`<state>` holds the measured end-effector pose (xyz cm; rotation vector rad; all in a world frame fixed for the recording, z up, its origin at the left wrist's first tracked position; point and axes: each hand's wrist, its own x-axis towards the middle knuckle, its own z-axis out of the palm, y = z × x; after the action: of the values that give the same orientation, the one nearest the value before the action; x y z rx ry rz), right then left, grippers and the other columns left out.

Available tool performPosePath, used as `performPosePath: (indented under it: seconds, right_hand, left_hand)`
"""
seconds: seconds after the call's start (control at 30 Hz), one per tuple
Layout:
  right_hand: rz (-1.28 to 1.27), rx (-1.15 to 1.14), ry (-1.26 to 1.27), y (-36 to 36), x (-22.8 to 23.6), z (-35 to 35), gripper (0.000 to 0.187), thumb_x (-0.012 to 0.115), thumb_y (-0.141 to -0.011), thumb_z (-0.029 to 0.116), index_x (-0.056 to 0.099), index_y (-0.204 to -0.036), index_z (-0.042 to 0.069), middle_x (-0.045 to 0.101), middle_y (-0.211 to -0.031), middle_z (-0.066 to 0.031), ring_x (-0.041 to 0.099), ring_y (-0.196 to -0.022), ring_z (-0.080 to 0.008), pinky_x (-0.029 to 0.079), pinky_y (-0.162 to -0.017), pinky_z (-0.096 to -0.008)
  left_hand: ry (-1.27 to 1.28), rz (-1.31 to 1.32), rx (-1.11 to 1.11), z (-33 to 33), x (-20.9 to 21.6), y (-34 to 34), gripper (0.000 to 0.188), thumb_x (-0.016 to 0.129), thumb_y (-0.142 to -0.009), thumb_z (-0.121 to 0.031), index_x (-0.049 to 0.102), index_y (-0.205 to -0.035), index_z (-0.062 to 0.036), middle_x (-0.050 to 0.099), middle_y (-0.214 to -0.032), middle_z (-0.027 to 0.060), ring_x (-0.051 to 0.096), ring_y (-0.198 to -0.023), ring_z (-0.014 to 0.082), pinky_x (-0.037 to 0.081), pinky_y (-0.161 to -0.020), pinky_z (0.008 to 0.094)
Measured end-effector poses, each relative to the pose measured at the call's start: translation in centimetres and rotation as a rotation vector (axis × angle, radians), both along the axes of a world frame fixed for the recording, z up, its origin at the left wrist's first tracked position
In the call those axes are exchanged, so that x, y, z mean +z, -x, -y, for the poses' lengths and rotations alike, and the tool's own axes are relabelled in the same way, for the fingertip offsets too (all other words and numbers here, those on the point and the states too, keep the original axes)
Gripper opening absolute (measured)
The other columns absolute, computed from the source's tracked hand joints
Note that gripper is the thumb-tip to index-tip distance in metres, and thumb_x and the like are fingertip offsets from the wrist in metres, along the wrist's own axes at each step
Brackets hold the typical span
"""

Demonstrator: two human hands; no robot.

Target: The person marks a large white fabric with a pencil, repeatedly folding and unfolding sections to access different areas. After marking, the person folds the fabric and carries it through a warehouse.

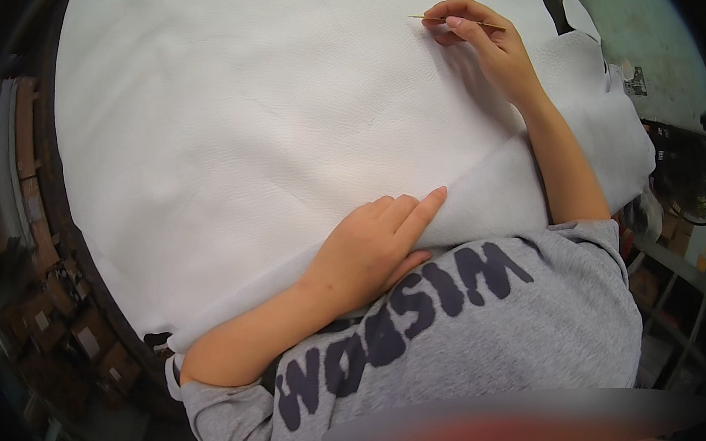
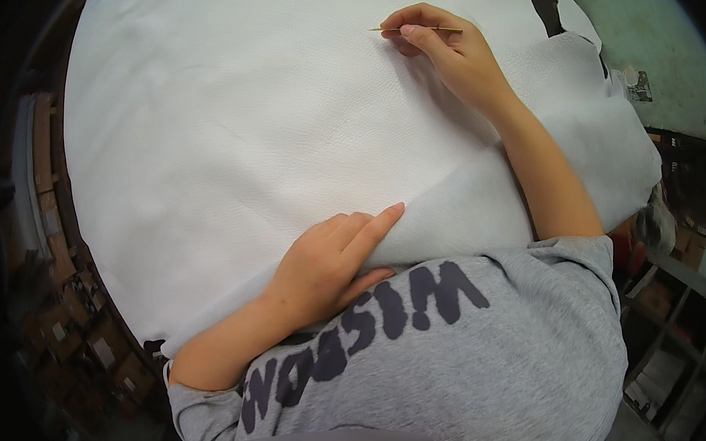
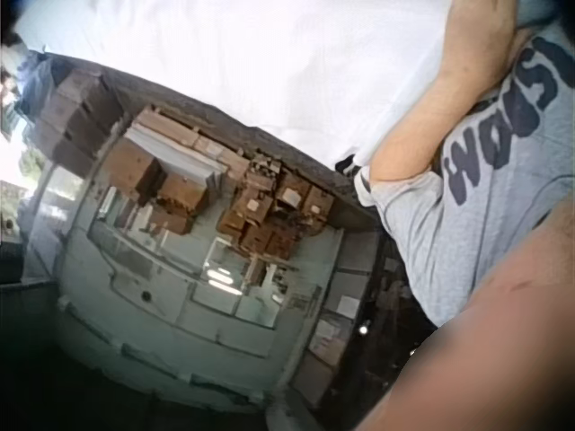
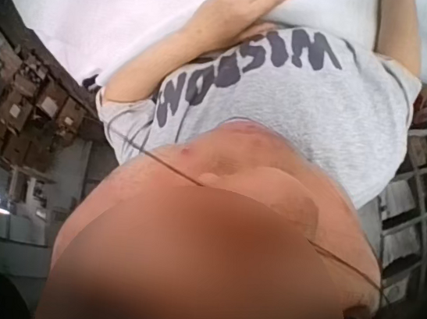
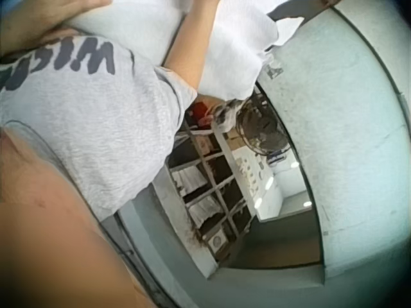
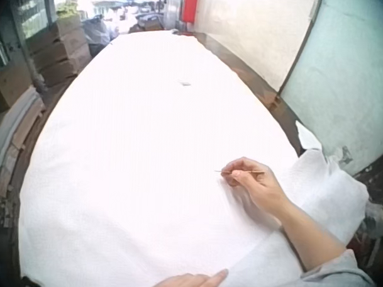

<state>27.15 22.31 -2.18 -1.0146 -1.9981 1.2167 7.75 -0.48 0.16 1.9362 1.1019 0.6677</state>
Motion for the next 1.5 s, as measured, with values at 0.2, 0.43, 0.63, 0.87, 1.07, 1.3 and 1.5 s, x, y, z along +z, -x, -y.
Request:
performPosePath:
  seconds: [0.2,0.43,0.63,0.87,1.07,1.3,1.5]
  right_hand:
    - [0.043,0.074,-0.098,4.2,-0.4,-3.6,0.023,0.055,-0.100,0.020,0.071,-0.106,0.005,0.073,-0.108,-0.0078,0.071,-0.099,-0.0161,0.055,-0.097,-0.0328]
    - [0.035,0.112,-0.042,7.7,-0.1,-5.9,0.022,0.055,-0.099,0.020,0.067,-0.105,0.003,0.071,-0.097,-0.0060,0.069,-0.094,-0.0145,0.055,-0.089,-0.0303]
    - [0.090,0.080,-0.040,6.5,-0.9,-6.1,0.018,0.052,-0.096,0.016,0.067,-0.095,0.005,0.072,-0.091,-0.0065,0.070,-0.095,-0.0141,0.056,-0.093,-0.0306]
    - [-0.066,-0.010,0.153,1.2,0.0,-3.0,0.020,0.050,-0.095,0.013,0.067,-0.093,0.003,0.072,-0.093,-0.0092,0.071,-0.095,-0.0157,0.056,-0.095,-0.0327]
    - [0.031,0.059,-0.020,1.8,-0.6,-0.3,0.020,0.054,-0.098,0.015,0.069,-0.104,0.003,0.072,-0.103,-0.0073,0.070,-0.100,-0.0162,0.053,-0.098,-0.0313]
    - [-0.272,-0.019,0.315,1.9,1.6,6.8,0.021,0.051,-0.098,0.014,0.068,-0.102,0.001,0.071,-0.102,-0.0103,0.068,-0.100,-0.0159,0.054,-0.093,-0.0315]
    - [-0.191,0.028,0.262,2.1,-0.9,6.9,0.018,0.048,-0.094,0.010,0.064,-0.092,0.002,0.068,-0.086,-0.0075,0.067,-0.084,-0.0131,0.054,-0.082,-0.0283]
  left_hand:
    - [-0.046,0.006,0.013,0.3,-0.3,0.3,0.073,0.074,-0.086,-0.025,0.044,-0.147,0.0003,0.061,-0.098,0.0125,0.060,-0.086,0.0276,0.051,-0.079,0.0375]
    - [-0.056,0.020,0.006,0.5,-0.7,0.5,0.070,0.070,-0.090,-0.028,0.044,-0.147,0.0011,0.061,-0.102,0.0135,0.060,-0.089,0.0273,0.051,-0.080,0.0371]
    - [-0.046,0.003,0.001,0.6,-0.7,0.5,0.069,0.069,-0.091,-0.028,0.044,-0.147,0.0016,0.061,-0.102,0.0129,0.060,-0.088,0.0272,0.051,-0.080,0.0369]
    - [-0.035,0.008,0.003,0.4,-0.4,0.4,0.070,0.071,-0.088,-0.025,0.045,-0.146,0.0013,0.060,-0.099,0.0130,0.060,-0.087,0.0282,0.051,-0.080,0.0376]
    - [-0.052,0.022,0.029,0.3,-0.5,0.1,0.072,0.075,-0.084,-0.026,0.046,-0.145,0.0008,0.061,-0.101,0.0149,0.061,-0.089,0.0299,0.051,-0.081,0.0381]
    - [-0.018,0.002,-0.001,0.0,-0.7,0.4,0.070,0.075,-0.086,-0.028,0.047,-0.144,-0.0018,0.061,-0.103,0.0151,0.062,-0.092,0.0306,0.052,-0.081,0.0392]
    - [-0.130,0.053,0.016,0.1,-1.6,0.5,0.068,0.075,-0.086,-0.029,0.048,-0.142,-0.0026,0.061,-0.103,0.0147,0.062,-0.092,0.0312,0.052,-0.082,0.0402]
